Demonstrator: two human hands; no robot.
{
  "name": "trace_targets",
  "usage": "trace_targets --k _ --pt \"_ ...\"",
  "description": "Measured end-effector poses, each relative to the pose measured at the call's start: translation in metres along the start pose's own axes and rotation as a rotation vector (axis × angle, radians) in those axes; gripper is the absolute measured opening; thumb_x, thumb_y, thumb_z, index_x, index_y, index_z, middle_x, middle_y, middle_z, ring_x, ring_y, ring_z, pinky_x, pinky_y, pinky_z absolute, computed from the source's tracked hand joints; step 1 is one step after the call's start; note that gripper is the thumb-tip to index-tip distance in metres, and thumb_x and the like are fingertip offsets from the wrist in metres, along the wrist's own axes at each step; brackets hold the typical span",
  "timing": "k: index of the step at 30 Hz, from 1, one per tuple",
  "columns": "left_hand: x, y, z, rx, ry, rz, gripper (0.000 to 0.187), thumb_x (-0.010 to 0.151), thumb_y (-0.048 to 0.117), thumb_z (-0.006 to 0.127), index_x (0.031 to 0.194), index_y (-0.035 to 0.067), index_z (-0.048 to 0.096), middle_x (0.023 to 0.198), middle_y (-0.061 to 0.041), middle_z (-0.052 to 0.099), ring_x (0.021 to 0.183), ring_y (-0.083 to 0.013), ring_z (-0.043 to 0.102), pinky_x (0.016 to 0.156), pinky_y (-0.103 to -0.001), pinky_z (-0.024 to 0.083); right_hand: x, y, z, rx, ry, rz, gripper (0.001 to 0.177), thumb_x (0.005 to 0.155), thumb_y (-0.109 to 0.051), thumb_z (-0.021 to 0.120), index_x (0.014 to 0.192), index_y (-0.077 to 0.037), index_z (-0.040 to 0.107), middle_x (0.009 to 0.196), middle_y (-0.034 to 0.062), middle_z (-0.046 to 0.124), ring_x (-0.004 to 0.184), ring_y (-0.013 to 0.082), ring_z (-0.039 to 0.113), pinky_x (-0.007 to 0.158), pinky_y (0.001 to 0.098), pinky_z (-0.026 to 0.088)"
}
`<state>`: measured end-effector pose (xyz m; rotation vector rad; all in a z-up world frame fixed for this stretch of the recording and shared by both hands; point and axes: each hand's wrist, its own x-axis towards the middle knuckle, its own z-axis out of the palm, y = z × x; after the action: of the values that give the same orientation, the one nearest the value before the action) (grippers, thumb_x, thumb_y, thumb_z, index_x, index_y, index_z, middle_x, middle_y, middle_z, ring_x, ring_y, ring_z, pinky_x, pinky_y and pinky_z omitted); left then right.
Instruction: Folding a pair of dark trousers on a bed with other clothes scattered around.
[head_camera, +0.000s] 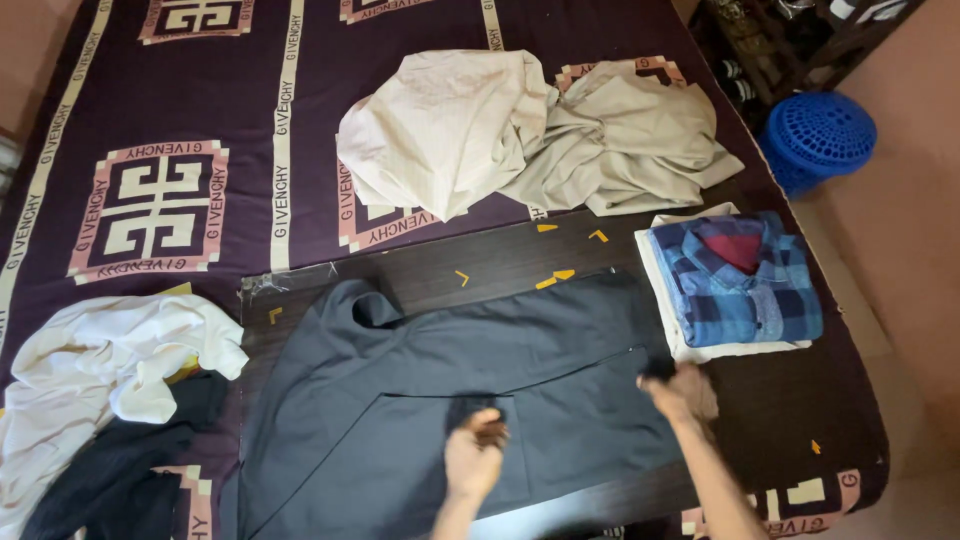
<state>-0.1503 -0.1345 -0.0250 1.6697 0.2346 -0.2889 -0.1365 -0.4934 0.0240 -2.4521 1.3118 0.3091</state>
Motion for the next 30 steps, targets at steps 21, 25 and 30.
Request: trace_targets --k 21,25,30 --pt "-0.047 0.048 0.099 0.823 -0.444 0.19 0.056 0.075 0.015 0.078 0.129 0.011 0.064 0.15 -0.012 0.05 0.139 -0.0322 0.046 0.113 -0.043 0.039 -0.036 0.107 0.046 0.233 0.092 -0.042 0.054 0.053 -0.034 0.096 0.101 -0.016 0.081 0.102 0.0171 0.075 0.098 0.039 0.07 0.085 0.0477 0.055" --pt "-0.021 -0.002 0.13 0.272 -0.326 -0.075 0.045 0.08 0.029 0.083 0.119 0.009 0.072 0.111 -0.005 0.076 0.103 -0.0176 0.072 0.092 -0.03 0.055 -0.082 0.062 0.02 0.421 0.056 -0.111 0.04 0.063 -0.019 0.084 0.103 -0.017 0.081 0.093 0.013 0.08 0.085 0.0295 0.077 0.08 0.039 0.058" --pt "-0.014 0.049 0.122 -0.068 -0.329 -0.517 0.035 0.089 0.041 0.074 0.106 0.01 0.076 0.092 0.002 0.073 0.079 -0.0122 0.069 0.068 -0.028 0.048 -0.151 -0.002 0.031 0.547 0.219 -0.511 0.031 0.064 -0.007 0.078 0.094 -0.014 0.079 0.091 0.0106 0.077 0.082 0.0277 0.075 0.074 0.037 0.059"
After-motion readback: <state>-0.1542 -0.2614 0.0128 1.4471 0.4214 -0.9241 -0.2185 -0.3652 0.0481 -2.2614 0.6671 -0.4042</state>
